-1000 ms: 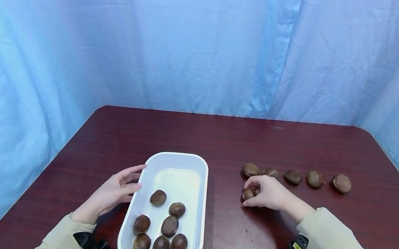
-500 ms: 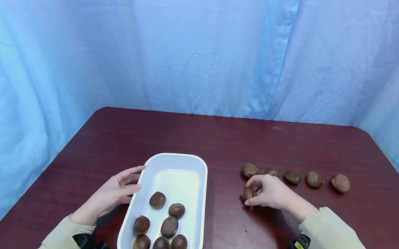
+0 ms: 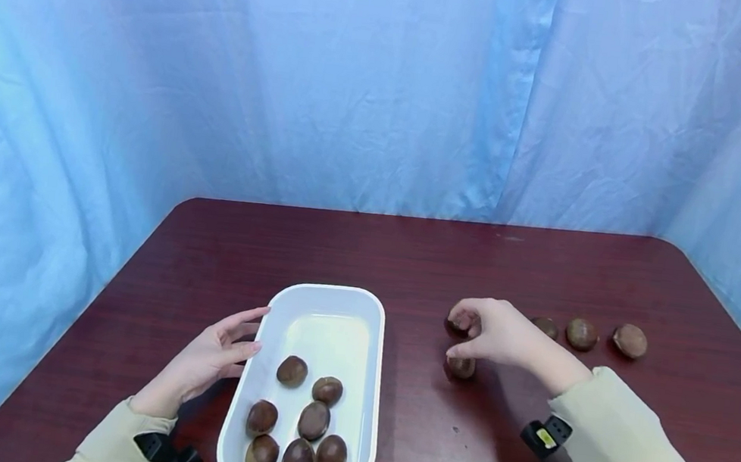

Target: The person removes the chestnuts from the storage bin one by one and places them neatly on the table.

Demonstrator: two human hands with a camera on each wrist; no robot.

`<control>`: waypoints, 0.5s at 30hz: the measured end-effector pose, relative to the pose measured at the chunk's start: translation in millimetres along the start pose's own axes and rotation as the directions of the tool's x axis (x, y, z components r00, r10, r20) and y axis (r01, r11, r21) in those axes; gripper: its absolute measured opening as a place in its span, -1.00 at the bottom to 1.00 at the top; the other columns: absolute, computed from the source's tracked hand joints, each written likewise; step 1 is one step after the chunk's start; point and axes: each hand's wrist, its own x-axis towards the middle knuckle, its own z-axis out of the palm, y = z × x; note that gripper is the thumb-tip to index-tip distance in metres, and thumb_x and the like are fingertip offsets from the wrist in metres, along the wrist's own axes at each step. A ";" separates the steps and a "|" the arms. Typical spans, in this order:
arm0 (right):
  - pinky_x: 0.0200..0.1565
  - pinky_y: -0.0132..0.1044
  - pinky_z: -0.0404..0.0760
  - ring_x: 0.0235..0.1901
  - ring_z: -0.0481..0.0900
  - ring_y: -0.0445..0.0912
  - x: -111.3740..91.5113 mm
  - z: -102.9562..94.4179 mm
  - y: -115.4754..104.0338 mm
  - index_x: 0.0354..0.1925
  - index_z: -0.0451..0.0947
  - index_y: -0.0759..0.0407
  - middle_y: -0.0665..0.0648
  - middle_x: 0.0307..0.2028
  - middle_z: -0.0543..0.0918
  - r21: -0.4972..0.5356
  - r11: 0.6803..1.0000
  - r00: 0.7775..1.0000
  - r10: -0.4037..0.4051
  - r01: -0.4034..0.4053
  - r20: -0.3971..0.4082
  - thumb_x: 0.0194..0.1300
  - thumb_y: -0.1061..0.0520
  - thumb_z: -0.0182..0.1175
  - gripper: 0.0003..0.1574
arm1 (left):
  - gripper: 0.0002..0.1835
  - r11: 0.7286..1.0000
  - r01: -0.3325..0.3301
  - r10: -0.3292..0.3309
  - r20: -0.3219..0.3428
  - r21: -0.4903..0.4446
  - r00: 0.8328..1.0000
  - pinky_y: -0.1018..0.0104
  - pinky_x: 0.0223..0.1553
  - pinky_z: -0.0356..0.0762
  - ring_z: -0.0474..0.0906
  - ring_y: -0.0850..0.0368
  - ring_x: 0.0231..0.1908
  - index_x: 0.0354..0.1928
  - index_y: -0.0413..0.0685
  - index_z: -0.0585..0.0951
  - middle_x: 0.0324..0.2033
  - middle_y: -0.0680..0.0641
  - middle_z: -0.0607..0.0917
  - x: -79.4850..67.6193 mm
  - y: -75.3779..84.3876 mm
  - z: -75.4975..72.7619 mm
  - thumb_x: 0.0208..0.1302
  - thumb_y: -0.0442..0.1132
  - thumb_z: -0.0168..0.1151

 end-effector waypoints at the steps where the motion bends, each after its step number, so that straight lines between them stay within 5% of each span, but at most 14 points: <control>1: -0.29 -0.28 0.53 -0.27 0.53 -0.11 1.6 -1.9 -3.7 -0.07 0.55 0.21 0.10 -0.22 0.61 0.001 1.000 1.000 -0.011 0.011 -0.006 0.02 -0.03 0.43 -0.45 | -0.32 1.000 0.000 0.000 0.002 -0.002 1.000 0.16 -0.15 0.63 0.62 0.10 -0.10 0.42 -0.09 0.18 0.26 -0.36 0.32 0.3 -0.2 0.3 0.31 -0.24 0.19; 15: -0.24 -0.29 0.56 -0.26 0.58 -0.12 36.2 2.2 -66.3 -0.12 0.59 0.05 -0.01 -0.29 0.64 0.075 0.986 0.986 -0.145 0.151 -0.078 0.02 0.03 0.43 -0.58 | -0.31 1.000 0.001 -0.001 0.009 -0.008 1.000 0.17 -0.15 0.63 0.62 0.11 -0.10 0.42 -0.10 0.17 0.26 -0.36 0.32 1.9 -0.3 -0.4 0.31 -0.24 0.19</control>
